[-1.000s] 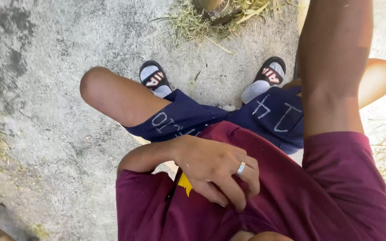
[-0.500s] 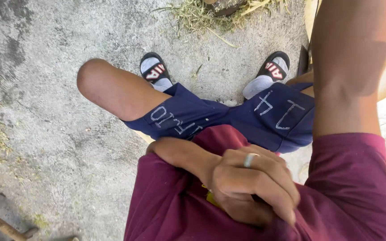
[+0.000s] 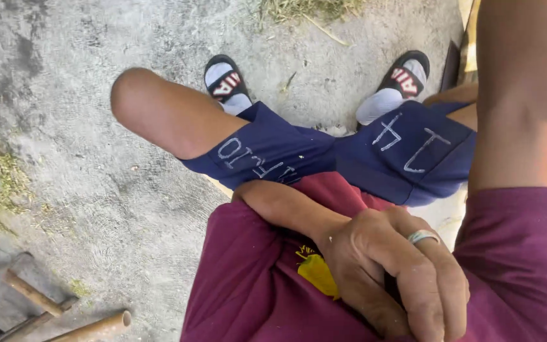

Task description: The recorder is using a knife to strip the outer layer of a bamboo pole.

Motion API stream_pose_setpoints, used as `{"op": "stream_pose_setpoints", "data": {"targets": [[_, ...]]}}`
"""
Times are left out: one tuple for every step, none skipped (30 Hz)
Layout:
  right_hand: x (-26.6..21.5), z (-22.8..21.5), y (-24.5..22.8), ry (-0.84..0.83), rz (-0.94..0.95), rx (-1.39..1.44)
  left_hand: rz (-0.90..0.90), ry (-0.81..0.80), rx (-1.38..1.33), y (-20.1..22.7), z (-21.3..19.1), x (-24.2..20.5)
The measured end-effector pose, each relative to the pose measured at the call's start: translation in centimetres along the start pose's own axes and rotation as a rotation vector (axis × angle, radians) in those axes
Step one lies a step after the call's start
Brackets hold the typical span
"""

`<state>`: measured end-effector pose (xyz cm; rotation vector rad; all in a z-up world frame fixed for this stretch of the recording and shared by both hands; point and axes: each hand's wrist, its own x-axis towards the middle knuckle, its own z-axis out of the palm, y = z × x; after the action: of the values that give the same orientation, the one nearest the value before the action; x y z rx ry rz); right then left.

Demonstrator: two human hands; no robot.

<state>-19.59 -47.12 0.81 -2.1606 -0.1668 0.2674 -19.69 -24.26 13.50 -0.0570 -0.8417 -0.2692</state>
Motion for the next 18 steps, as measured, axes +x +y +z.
{"op": "stream_pose_setpoints", "data": {"targets": [[-0.9,0.2,0.8,-0.025,0.007,-0.009,0.017,0.021,0.002,-0.3,0.1,-0.4],[-1.7,0.4,1.4,-0.050,0.015,-0.017,-0.036,0.005,-0.004,-0.4,0.3,-0.9],[-1.6,0.8,2.1,-0.052,0.008,-0.023,-0.105,-0.032,-0.010,-0.2,0.0,-1.0],[-1.8,1.3,1.6,-0.055,0.002,-0.029,-0.104,-0.032,-0.008,-0.4,0.3,-0.9],[-2.1,0.9,0.4,-0.033,0.002,-0.035,-0.037,0.007,-0.010,-0.2,0.5,-0.9],[-2.1,-0.2,-1.5,-0.012,0.003,-0.041,0.028,0.050,-0.014,0.0,0.8,-0.9],[-1.9,-0.3,-2.2,-0.040,-0.014,-0.044,0.045,0.059,0.010,-0.3,1.2,-1.2],[-1.6,-0.3,-2.9,-0.069,-0.031,-0.046,0.050,0.136,0.089,-0.5,1.6,-1.6],[-0.9,-0.2,-3.5,-0.091,-0.059,-0.046,0.051,0.203,0.173,-0.6,1.7,-1.8],[0.0,-0.3,-3.9,-0.112,-0.088,-0.046,0.065,0.203,0.203,-0.5,1.6,-1.9],[0.4,-0.6,-4.4,-0.102,-0.106,-0.056,0.004,0.172,0.207,-0.3,1.3,-1.9],[0.8,-1.0,-4.8,-0.092,-0.125,-0.066,-0.057,0.143,0.212,-0.3,1.0,-1.8],[1.3,-1.5,-5.2,-0.080,-0.138,-0.074,-0.063,0.129,0.213,0.7,0.5,-1.4],[1.6,-2.0,-5.5,-0.067,-0.150,-0.081,-0.110,0.068,0.255,1.6,0.0,-1.0],[1.0,-2.2,-5.8,-0.055,-0.140,-0.083,-0.166,0.024,0.279,2.4,-0.1,-1.0],[5.5,-1.4,-7.0,-0.042,-0.129,-0.085,-0.180,0.025,0.264,3.7,-0.3,-0.4],[9.8,-1.2,-9.2,-0.018,-0.113,-0.091,-0.224,-0.055,0.352,5.0,-0.9,0.5],[13.8,-1.6,-12.5,0.007,-0.096,-0.098,-0.266,-0.138,0.438,6.2,-1.5,1.5]]}}
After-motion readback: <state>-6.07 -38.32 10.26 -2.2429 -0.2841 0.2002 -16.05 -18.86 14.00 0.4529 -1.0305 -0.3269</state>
